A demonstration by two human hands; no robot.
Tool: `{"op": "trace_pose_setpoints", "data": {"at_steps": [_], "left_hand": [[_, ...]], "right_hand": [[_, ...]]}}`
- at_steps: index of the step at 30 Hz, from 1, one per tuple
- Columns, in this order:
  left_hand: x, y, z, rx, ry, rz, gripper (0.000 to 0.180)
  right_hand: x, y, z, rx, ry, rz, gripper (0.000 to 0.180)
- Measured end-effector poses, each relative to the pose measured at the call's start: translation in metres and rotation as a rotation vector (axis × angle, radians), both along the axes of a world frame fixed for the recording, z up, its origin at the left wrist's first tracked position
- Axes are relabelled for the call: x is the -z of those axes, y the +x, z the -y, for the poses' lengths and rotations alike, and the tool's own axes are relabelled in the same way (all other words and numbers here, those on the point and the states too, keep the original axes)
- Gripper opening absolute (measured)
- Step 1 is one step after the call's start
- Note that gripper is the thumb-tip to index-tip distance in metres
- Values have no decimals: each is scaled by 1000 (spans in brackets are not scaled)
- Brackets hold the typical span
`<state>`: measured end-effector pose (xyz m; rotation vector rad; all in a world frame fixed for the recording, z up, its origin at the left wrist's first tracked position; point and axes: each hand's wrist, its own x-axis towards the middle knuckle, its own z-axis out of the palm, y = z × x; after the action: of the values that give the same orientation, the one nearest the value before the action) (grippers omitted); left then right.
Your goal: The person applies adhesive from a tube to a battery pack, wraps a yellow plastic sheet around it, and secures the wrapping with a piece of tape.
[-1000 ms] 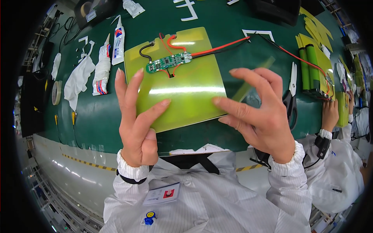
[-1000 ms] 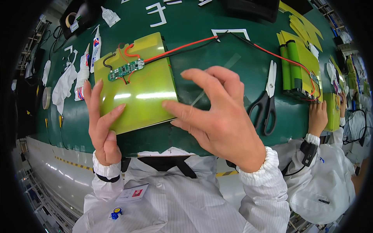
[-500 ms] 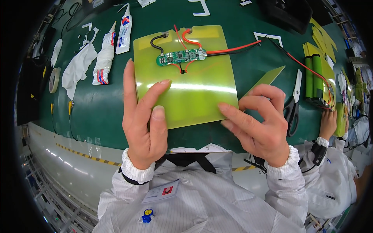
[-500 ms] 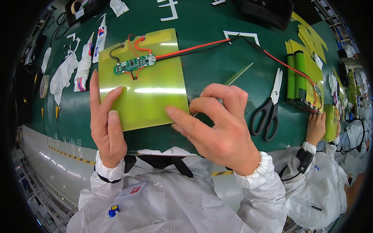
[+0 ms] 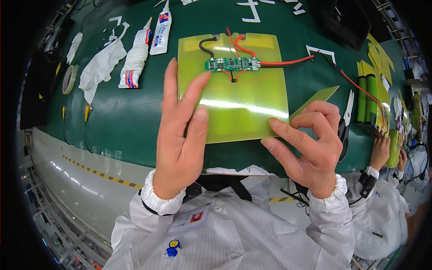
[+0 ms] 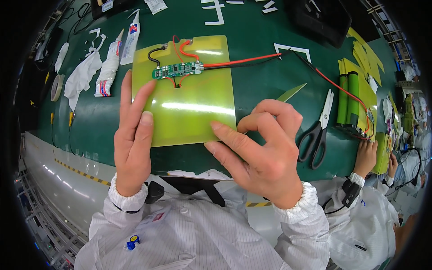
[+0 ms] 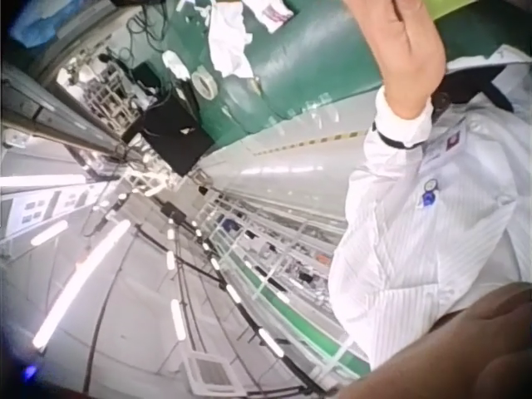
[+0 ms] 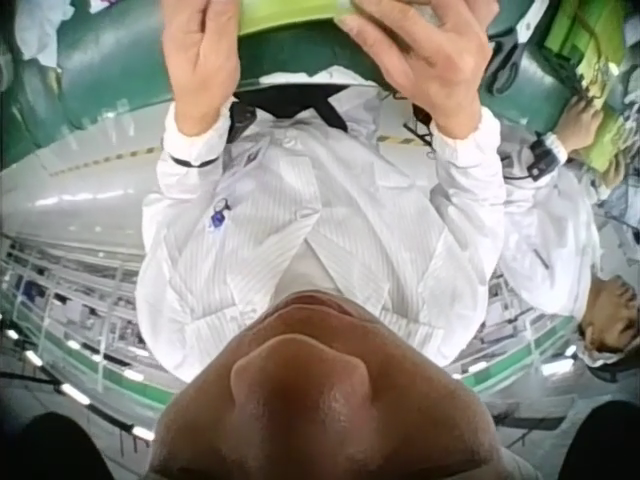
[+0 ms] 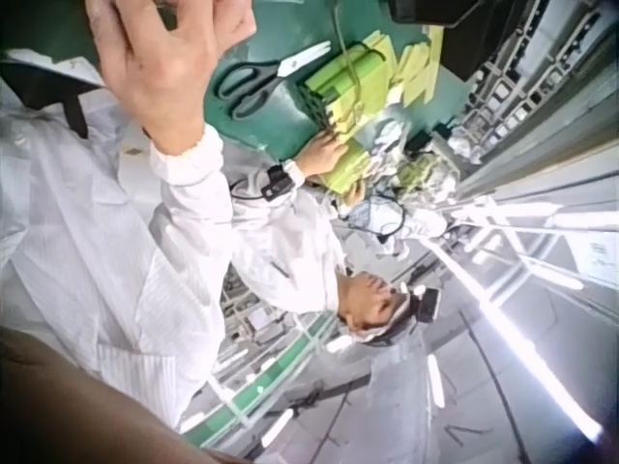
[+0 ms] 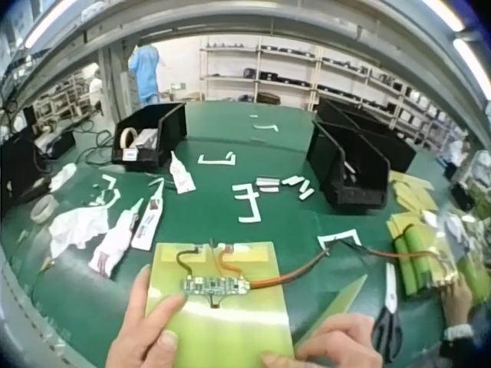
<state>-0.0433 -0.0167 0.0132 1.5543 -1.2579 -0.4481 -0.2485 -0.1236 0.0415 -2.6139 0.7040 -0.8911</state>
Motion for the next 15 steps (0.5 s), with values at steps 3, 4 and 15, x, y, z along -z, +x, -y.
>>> {"op": "trace_pose_setpoints", "data": {"at_steps": [3, 4, 15], "left_hand": [[-2, 9, 0, 61, 58, -85, 39], [-4, 11, 0, 59, 54, -82, 39], [3, 21, 3, 120, 32, -43, 43]], "right_hand": [[-10, -1, 5, -30, -8, -63, 30], [-14, 1, 5, -33, -13, -60, 30], [-32, 10, 27, -181, 247, -244, 32]]}}
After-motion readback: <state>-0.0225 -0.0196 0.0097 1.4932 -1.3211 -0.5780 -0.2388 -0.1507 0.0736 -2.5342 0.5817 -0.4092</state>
